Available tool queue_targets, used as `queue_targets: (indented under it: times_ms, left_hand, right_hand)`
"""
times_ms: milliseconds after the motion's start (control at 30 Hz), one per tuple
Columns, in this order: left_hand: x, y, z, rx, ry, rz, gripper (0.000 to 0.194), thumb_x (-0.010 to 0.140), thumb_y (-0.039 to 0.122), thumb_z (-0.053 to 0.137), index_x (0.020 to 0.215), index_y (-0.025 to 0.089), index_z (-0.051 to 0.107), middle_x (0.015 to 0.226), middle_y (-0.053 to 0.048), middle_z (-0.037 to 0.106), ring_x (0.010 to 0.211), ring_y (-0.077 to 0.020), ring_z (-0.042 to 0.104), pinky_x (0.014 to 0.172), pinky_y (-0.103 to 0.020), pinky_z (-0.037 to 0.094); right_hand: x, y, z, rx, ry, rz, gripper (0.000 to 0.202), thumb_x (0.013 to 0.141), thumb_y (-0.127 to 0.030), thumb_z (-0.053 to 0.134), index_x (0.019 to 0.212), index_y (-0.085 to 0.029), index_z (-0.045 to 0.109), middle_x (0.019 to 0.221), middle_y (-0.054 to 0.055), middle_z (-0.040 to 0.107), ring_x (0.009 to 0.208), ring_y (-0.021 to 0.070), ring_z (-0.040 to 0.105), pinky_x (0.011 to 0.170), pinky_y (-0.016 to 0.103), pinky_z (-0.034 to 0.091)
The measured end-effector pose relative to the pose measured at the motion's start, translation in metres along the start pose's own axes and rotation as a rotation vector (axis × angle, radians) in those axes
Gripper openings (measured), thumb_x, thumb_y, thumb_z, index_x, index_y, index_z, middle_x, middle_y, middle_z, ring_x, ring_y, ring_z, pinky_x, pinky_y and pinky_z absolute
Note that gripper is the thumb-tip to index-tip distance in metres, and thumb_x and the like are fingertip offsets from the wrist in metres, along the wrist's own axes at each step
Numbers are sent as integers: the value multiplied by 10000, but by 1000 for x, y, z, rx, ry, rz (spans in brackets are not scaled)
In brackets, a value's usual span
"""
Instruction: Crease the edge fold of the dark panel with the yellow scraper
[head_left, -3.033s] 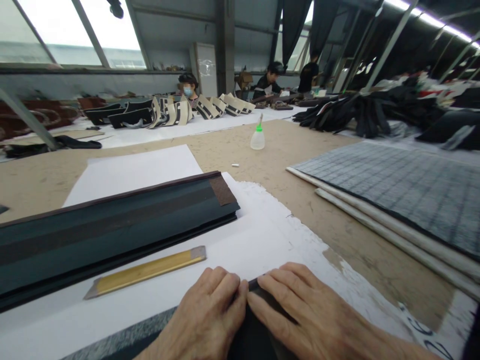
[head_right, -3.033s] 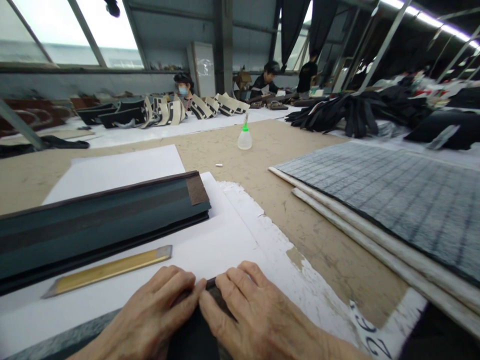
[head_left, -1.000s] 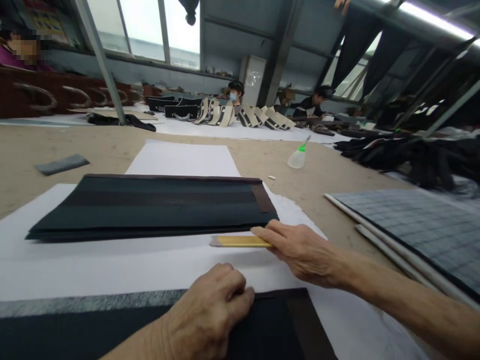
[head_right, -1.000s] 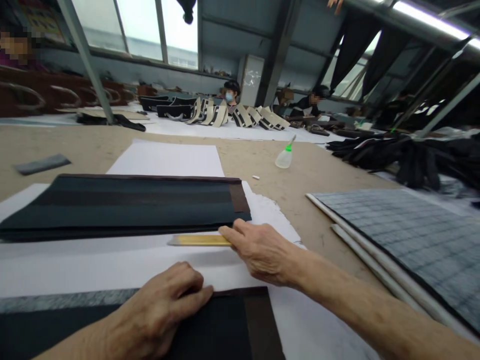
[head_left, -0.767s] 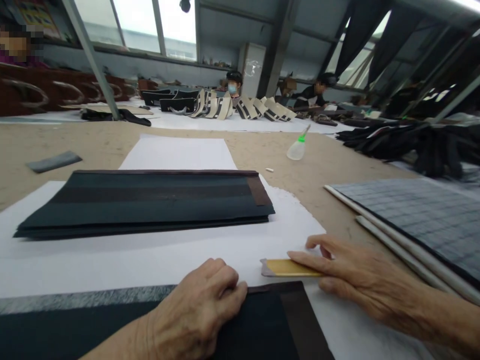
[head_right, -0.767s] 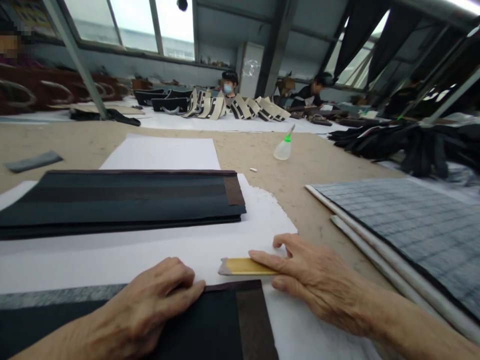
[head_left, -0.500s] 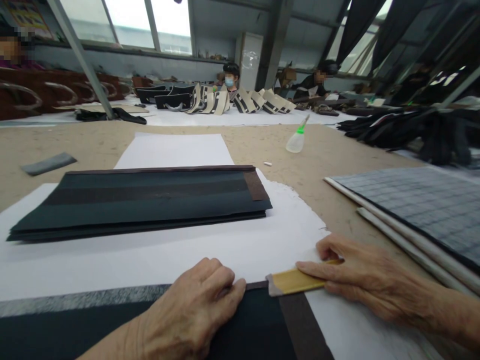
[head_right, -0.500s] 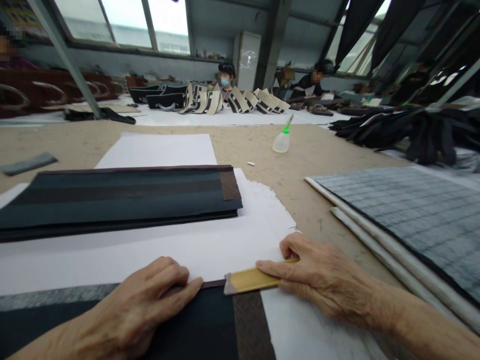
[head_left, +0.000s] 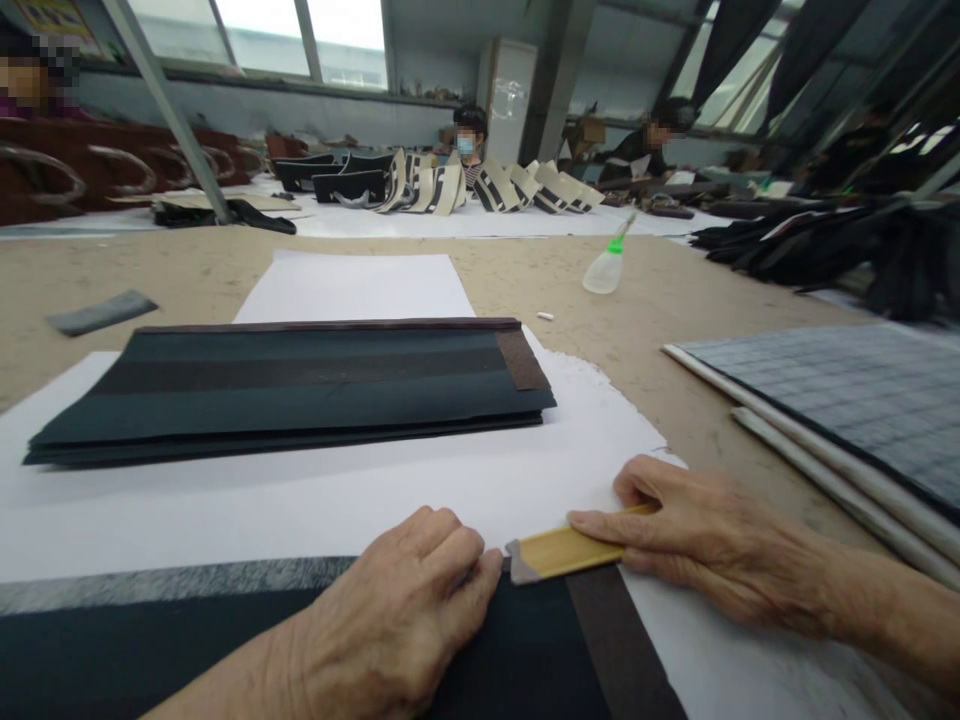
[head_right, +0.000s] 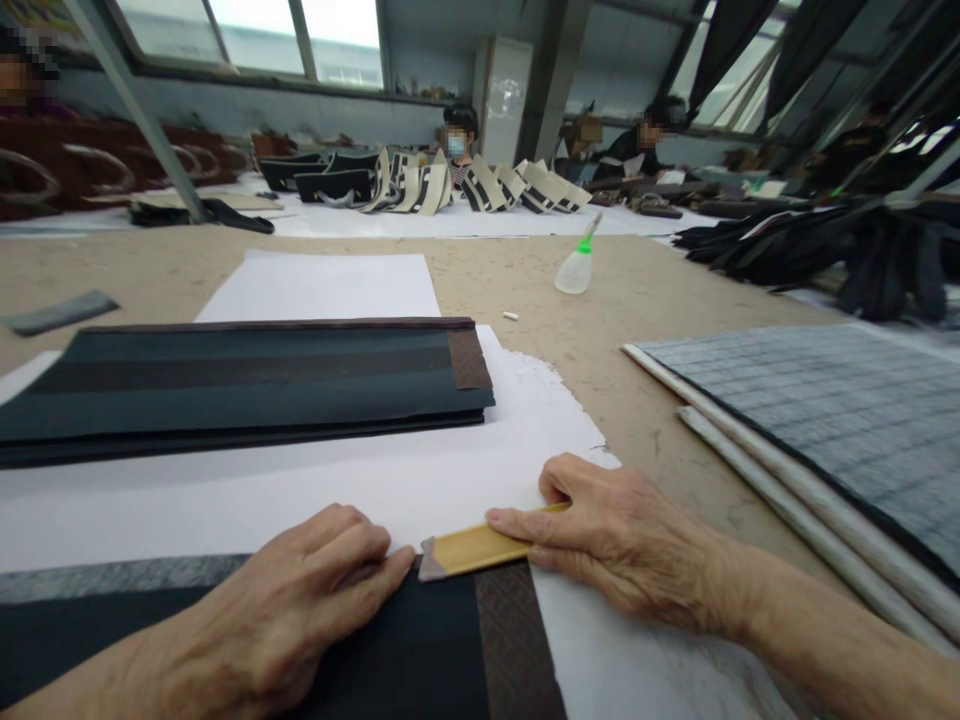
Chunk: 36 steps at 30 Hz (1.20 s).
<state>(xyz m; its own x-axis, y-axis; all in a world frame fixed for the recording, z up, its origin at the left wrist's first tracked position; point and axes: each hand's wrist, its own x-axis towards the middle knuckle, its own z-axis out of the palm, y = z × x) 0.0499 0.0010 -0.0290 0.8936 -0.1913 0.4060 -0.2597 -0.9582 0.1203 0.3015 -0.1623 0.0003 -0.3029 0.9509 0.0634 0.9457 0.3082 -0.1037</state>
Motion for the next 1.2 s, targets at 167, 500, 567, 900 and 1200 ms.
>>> queue_targets:
  times_ms: [167,500,567,900,1200]
  left_hand:
    - [-2,-1,1,-39,-57,-20,357,854,100,312,1164,36,476,863,-103,489,714,-200,415,599,-322,412]
    - [-13,-10,-14,-156,0,-52,339,854,18,323,1144,94,481,902,-91,527,753,-188,451,653,-309,409]
    - [-21,-14,-18,-167,-4,-64,374,836,-10,314,1151,111,477,917,-87,524,766,-185,453,659,-303,405]
    - [-25,-14,-30,-115,-78,-46,381,850,1,257,1131,98,495,863,-92,529,741,-189,460,649,-316,431]
    - [-30,-16,-23,-110,-125,-29,367,862,41,299,1185,76,469,890,-103,511,740,-208,437,650,-362,381]
  right_hand:
    - [4,-5,2,-39,26,-15,375,945,-300,438,1313,-341,497,787,17,463,633,128,469,559,231,347]
    - [4,-2,5,-55,62,-55,364,963,-294,397,1307,-314,516,775,27,474,609,121,460,538,216,357]
    - [4,-2,4,-47,63,-63,362,965,-299,393,1304,-307,519,768,26,476,601,118,460,533,213,357]
    - [20,-5,5,-108,46,-111,365,972,-335,373,1313,-321,502,759,18,453,566,120,447,498,218,331]
    - [38,-12,3,-107,33,-142,364,982,-361,355,1302,-308,520,746,17,451,577,120,423,503,223,295]
